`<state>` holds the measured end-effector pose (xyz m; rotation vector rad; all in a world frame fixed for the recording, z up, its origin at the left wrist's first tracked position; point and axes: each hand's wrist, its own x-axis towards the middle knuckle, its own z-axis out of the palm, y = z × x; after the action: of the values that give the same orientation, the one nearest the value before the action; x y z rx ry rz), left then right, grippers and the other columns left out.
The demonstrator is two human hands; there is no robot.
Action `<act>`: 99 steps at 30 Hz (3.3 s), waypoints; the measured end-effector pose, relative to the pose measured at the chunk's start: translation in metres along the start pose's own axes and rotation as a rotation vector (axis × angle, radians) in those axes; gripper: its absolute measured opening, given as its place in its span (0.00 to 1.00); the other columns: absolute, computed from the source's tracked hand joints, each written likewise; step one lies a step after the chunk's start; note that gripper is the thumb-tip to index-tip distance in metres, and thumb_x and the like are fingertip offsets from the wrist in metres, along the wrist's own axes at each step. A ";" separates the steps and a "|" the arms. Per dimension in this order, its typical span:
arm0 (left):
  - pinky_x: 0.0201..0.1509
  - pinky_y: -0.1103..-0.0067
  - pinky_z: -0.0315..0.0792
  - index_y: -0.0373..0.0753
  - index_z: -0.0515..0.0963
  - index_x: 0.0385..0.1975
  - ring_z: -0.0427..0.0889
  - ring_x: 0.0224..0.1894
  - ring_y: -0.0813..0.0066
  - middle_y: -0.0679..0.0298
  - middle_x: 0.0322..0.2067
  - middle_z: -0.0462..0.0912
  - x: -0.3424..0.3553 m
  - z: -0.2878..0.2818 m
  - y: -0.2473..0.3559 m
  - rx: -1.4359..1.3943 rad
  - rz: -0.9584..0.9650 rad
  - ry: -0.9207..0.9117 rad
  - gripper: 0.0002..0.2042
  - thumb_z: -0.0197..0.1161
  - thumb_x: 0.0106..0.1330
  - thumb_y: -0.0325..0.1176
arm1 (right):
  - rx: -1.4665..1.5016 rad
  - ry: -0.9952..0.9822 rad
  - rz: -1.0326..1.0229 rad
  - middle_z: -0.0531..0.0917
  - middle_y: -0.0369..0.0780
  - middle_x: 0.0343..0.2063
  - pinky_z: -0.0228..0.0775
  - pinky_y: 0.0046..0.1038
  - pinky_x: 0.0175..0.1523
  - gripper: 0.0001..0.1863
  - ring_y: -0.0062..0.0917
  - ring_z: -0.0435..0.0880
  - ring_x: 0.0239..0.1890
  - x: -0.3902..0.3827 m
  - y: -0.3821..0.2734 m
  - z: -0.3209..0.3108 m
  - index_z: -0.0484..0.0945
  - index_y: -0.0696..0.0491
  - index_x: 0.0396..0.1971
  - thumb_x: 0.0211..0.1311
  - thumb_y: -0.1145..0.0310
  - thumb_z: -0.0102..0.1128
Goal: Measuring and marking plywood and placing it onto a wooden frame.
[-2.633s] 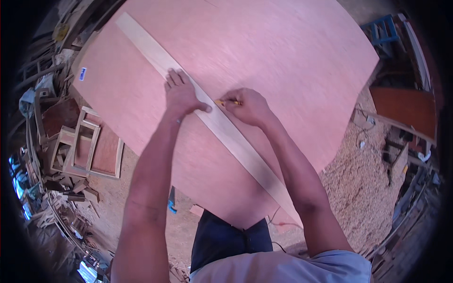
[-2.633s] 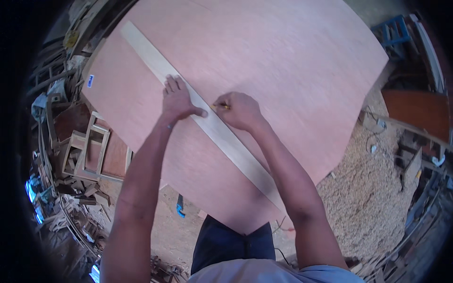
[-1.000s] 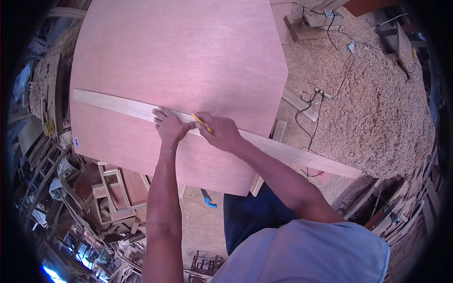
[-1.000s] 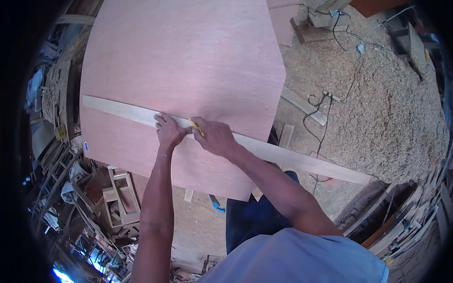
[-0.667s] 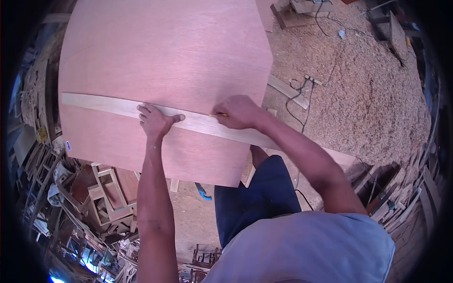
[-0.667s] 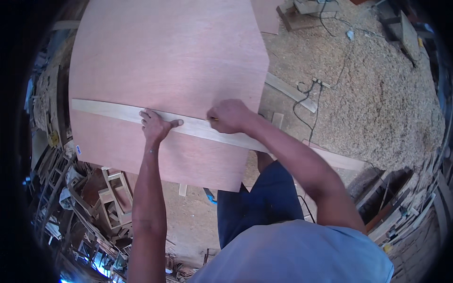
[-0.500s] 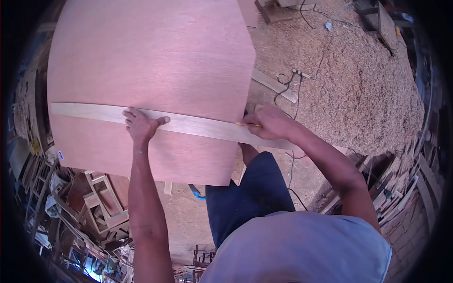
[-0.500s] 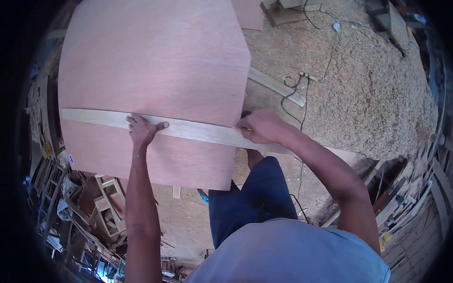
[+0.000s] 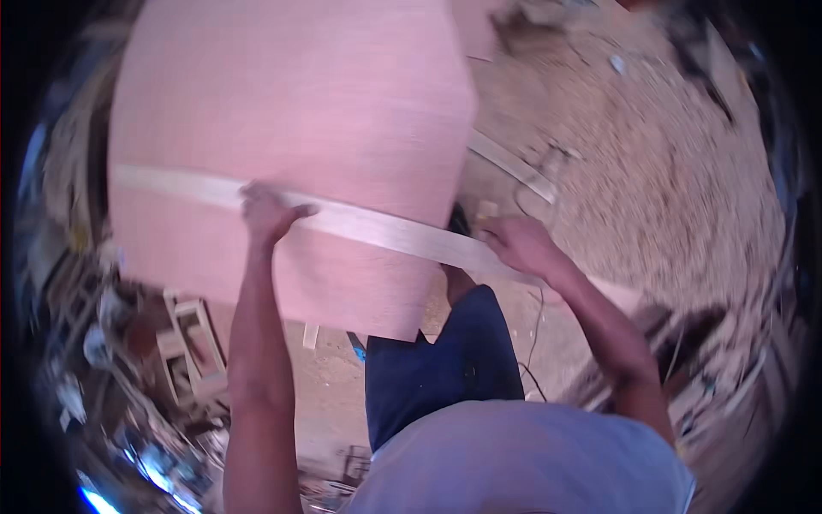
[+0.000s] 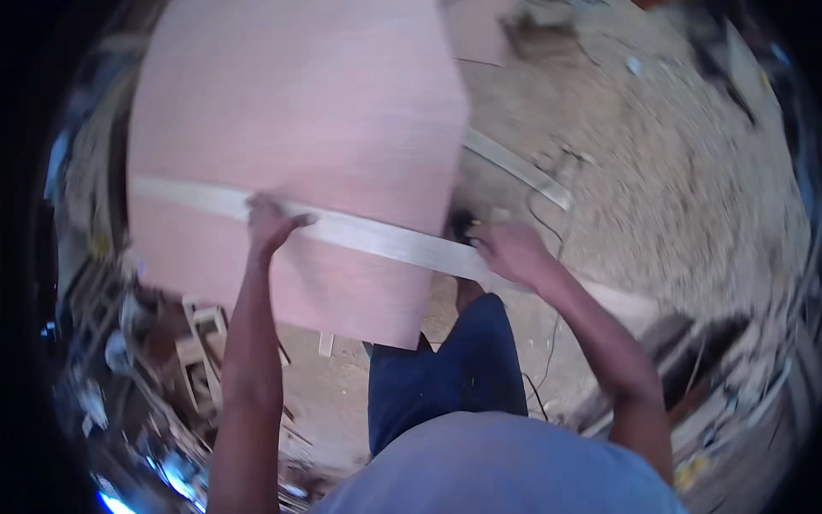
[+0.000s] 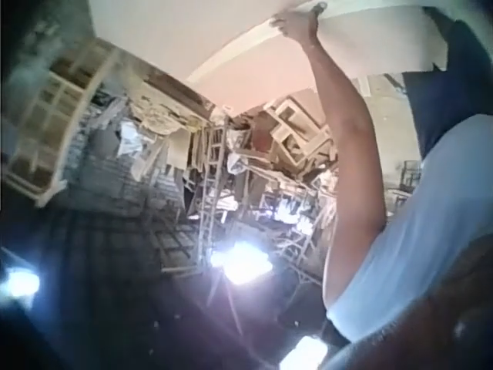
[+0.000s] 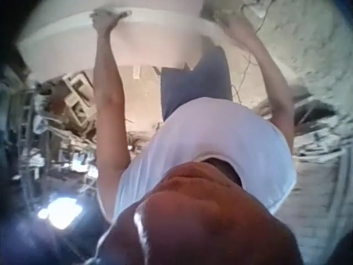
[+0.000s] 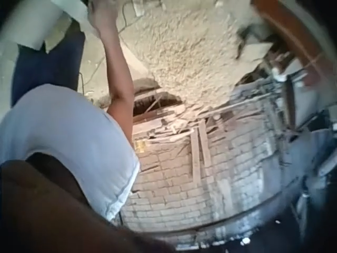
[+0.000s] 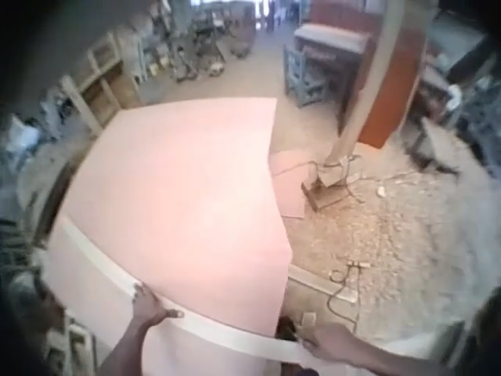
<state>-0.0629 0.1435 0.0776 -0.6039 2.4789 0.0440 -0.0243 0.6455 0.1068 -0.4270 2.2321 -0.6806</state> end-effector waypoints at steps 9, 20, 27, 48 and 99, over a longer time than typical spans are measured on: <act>0.83 0.45 0.53 0.21 0.36 0.81 0.45 0.83 0.24 0.25 0.81 0.37 -0.019 -0.012 0.032 -0.120 -0.104 -0.001 0.81 0.88 0.39 0.64 | 0.312 0.340 0.171 0.88 0.48 0.34 0.76 0.40 0.44 0.20 0.39 0.87 0.37 -0.017 0.012 0.110 0.86 0.58 0.47 0.76 0.54 0.63; 0.82 0.33 0.41 0.29 0.36 0.84 0.31 0.86 0.35 0.40 0.85 0.30 -0.061 0.016 -0.027 -0.333 0.050 0.017 0.76 0.80 0.49 0.70 | 0.630 0.501 0.249 0.70 0.26 0.21 0.54 0.23 0.29 0.19 0.12 0.64 0.26 -0.033 -0.014 0.173 0.80 0.56 0.27 0.74 0.58 0.72; 0.82 0.32 0.34 0.30 0.39 0.84 0.29 0.86 0.33 0.40 0.85 0.31 -0.109 0.070 -0.103 -0.438 -0.006 0.121 0.67 0.63 0.62 0.78 | 0.615 0.538 0.257 0.73 0.27 0.19 0.58 0.24 0.29 0.21 0.12 0.66 0.25 -0.069 -0.072 0.263 0.78 0.56 0.23 0.73 0.60 0.72; 0.84 0.55 0.62 0.41 0.68 0.77 0.69 0.77 0.53 0.57 0.75 0.72 -0.033 0.140 -0.376 -1.914 -0.440 -0.042 0.36 0.65 0.75 0.55 | 0.210 0.607 0.109 0.82 0.42 0.21 0.71 0.41 0.41 0.17 0.42 0.83 0.28 -0.136 -0.113 0.370 0.90 0.55 0.32 0.59 0.54 0.79; 0.82 0.49 0.64 0.40 0.75 0.72 0.74 0.74 0.55 0.58 0.72 0.77 0.021 0.175 -0.440 -2.031 -0.484 0.177 0.28 0.69 0.76 0.46 | 0.591 0.322 0.332 0.92 0.44 0.42 0.80 0.33 0.56 0.12 0.33 0.91 0.48 -0.115 -0.111 0.335 0.89 0.57 0.44 0.68 0.65 0.73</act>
<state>0.2046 -0.2312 -0.0346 -1.8410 1.4419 2.4140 0.3107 0.4996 0.0438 0.3614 2.1754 -1.2306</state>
